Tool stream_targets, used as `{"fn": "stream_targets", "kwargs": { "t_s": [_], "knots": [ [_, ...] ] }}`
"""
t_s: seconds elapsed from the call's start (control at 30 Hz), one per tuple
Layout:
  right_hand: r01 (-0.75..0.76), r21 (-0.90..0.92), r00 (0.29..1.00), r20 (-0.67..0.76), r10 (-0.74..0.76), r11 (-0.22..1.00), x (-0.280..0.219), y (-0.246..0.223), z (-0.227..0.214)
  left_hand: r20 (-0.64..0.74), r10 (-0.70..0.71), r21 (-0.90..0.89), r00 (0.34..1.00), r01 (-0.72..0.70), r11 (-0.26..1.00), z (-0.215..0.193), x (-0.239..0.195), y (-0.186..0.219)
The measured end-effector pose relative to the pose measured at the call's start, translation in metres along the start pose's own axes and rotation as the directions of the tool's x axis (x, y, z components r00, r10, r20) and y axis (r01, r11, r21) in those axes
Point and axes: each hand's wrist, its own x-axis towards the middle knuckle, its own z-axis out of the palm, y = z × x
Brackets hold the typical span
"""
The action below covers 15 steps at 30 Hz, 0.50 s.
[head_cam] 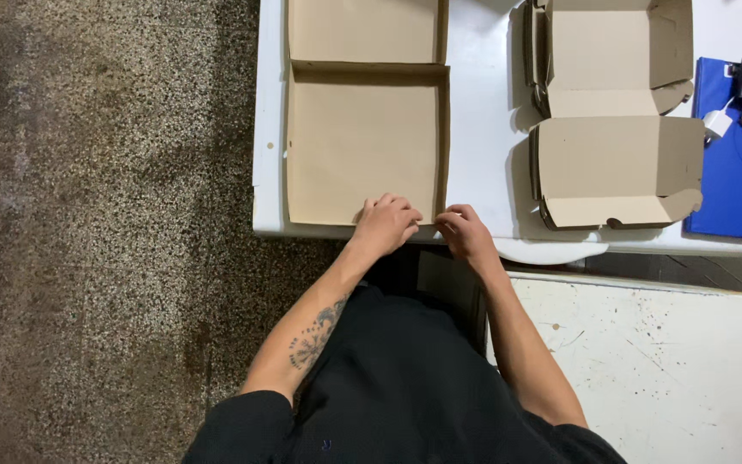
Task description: The person assembles flat-packed cardboard boxes on a white countertop. They unfold the boxes, fold the side flaps, and tuck the tabs to form the box shape, repeating this process for several units.
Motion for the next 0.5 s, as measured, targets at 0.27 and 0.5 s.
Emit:
{"fn": "stream_targets", "kwargs": {
  "t_s": [0.27, 0.5],
  "knots": [
    [0.218, -0.135, 0.924, -0.291, -0.249, 0.967, -0.014, -0.013, -0.013, 0.058, -0.074, -0.01, 0.996, 0.074, 0.997, 0.003, 0.005, 0.002],
    [0.361, -0.414, 0.825, -0.276, -0.493, 0.836, -0.015, -0.008, -0.01, 0.112, -0.092, -0.053, 0.989, 0.099, 0.994, 0.01, 0.013, 0.009]
  ]
}}
